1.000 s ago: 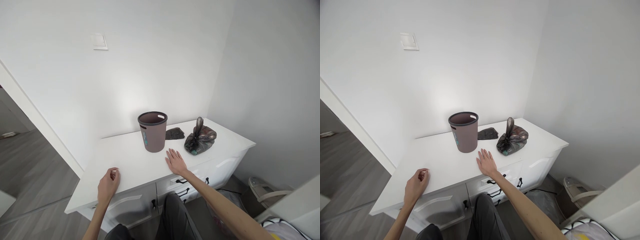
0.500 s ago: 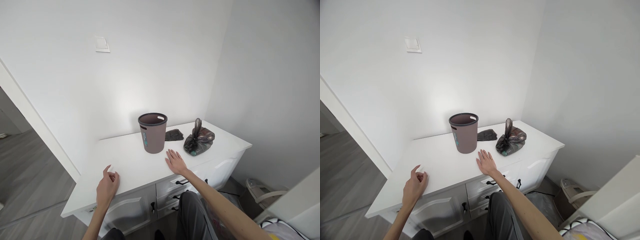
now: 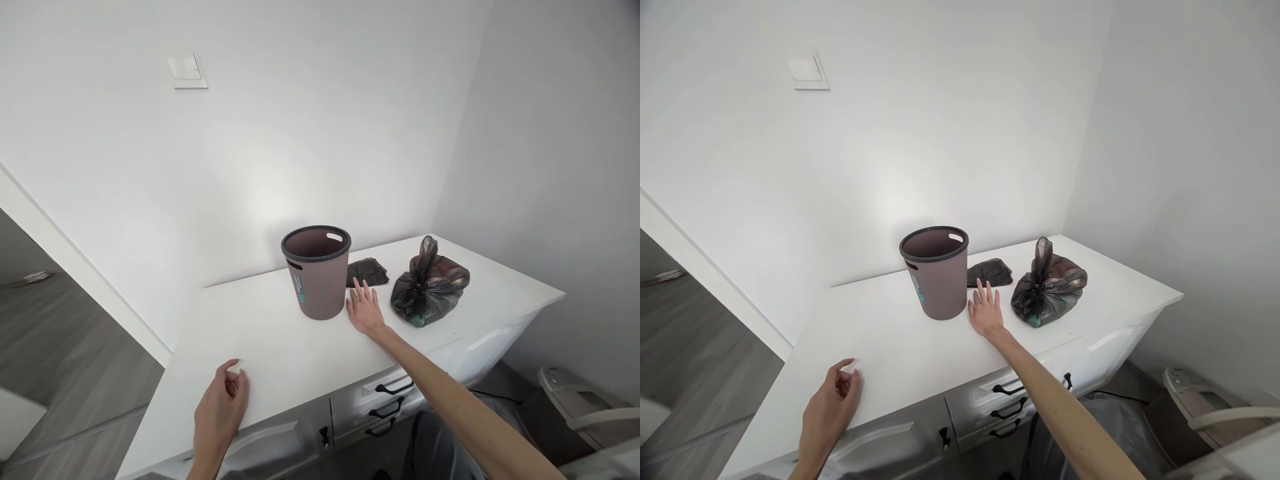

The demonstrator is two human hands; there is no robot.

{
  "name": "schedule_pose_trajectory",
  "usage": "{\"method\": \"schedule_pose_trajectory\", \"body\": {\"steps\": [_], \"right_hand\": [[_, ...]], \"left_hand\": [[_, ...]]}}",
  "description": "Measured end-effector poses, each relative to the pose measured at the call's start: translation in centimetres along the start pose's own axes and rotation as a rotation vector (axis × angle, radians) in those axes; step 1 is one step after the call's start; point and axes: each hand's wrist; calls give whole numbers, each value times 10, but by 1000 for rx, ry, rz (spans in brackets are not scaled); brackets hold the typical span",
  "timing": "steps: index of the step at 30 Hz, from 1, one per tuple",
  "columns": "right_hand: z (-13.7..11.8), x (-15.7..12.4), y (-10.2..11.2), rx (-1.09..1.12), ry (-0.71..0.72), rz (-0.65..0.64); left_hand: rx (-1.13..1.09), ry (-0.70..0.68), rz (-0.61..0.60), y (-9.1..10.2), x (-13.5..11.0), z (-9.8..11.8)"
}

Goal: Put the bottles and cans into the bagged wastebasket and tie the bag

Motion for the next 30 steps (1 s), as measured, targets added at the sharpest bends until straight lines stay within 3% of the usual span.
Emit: {"method": "schedule_pose_trajectory", "body": {"steps": [5,8,21,30], "right_hand": [[13,24,-10,20,-32,-57],[16,21,-12,24,-62,-58],[-14,-111,27,-22,47,127],[-23,-123,35,-7,42,135]], "left_hand": [[-3,4,-31,2,0,1],[-1,-4,-30,-1,0,-2],[29,-35,-35,1,0,1],[46,-39,-32,5,-5,8]]}}
Point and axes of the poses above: each hand's wrist, its own x-axis towards the middle knuckle, its own y-axis out of the back of the hand, z = x × y, and after that the axes turned 10 degrees about y, right-handed
